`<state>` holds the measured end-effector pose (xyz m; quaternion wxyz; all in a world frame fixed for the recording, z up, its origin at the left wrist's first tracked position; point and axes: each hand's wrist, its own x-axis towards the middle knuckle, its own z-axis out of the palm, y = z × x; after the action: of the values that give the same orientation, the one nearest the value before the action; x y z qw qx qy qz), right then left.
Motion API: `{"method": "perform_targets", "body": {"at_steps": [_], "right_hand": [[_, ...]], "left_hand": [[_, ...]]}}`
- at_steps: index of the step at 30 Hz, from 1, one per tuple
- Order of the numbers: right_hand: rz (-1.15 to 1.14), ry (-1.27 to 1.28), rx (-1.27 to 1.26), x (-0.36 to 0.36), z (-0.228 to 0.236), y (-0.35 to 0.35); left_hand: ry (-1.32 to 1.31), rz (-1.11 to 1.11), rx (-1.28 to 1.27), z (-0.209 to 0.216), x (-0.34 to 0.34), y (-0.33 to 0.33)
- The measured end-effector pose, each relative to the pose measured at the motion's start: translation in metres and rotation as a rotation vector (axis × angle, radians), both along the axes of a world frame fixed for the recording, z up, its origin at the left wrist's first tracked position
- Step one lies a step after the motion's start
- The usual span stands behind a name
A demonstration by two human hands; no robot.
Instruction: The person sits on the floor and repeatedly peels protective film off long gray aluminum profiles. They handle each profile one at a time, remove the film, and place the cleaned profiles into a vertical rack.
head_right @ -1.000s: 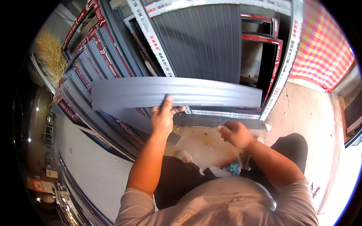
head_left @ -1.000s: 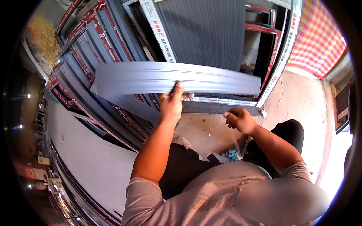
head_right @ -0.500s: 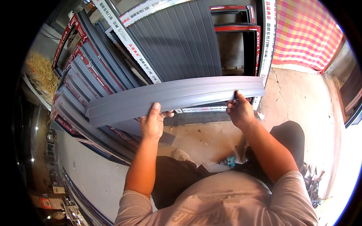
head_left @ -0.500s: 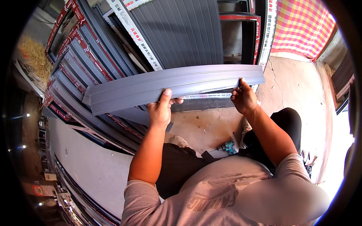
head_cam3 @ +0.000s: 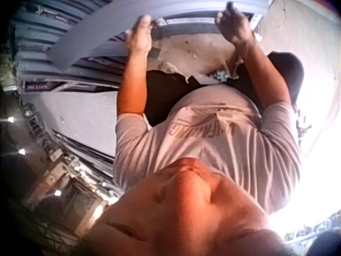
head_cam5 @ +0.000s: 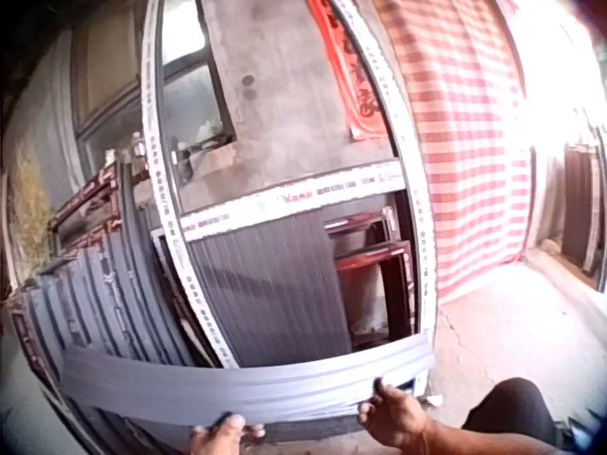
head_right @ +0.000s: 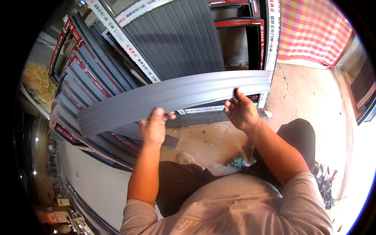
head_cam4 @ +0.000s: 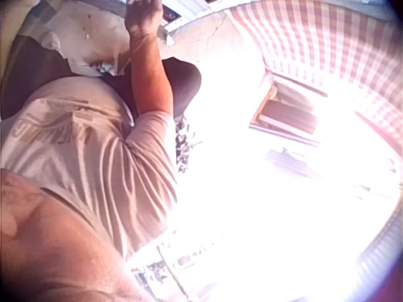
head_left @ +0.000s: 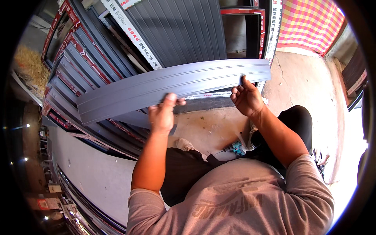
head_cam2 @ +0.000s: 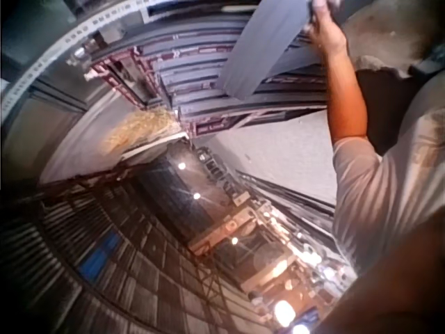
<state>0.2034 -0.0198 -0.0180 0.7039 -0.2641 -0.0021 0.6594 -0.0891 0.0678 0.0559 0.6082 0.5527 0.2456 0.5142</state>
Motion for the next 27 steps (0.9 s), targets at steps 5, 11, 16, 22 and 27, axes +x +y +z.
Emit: {"method": "perform_targets", "body": {"at_steps": [5, 11, 16, 22, 27], "right_hand": [[0.246, 0.112, 0.269, -0.040, 0.003, -0.012], [0.290, 0.003, 0.211, -0.058, 0.009, -0.013], [0.201, -0.129, 0.172, -0.041, 0.015, -0.008], [0.041, -0.149, 0.214, -0.004, 0.028, -0.007], [-0.001, -0.187, 0.286, 0.024, 0.045, -0.008]], "left_hand": [[0.069, -0.149, -0.048, -0.014, 0.045, -0.036], [0.172, -0.154, -0.083, -0.008, 0.050, -0.043], [0.163, -0.108, -0.117, 0.001, 0.041, -0.036], [0.073, 0.055, -0.012, 0.035, 0.015, -0.031], [0.030, 0.191, 0.037, 0.054, -0.021, -0.021]]}}
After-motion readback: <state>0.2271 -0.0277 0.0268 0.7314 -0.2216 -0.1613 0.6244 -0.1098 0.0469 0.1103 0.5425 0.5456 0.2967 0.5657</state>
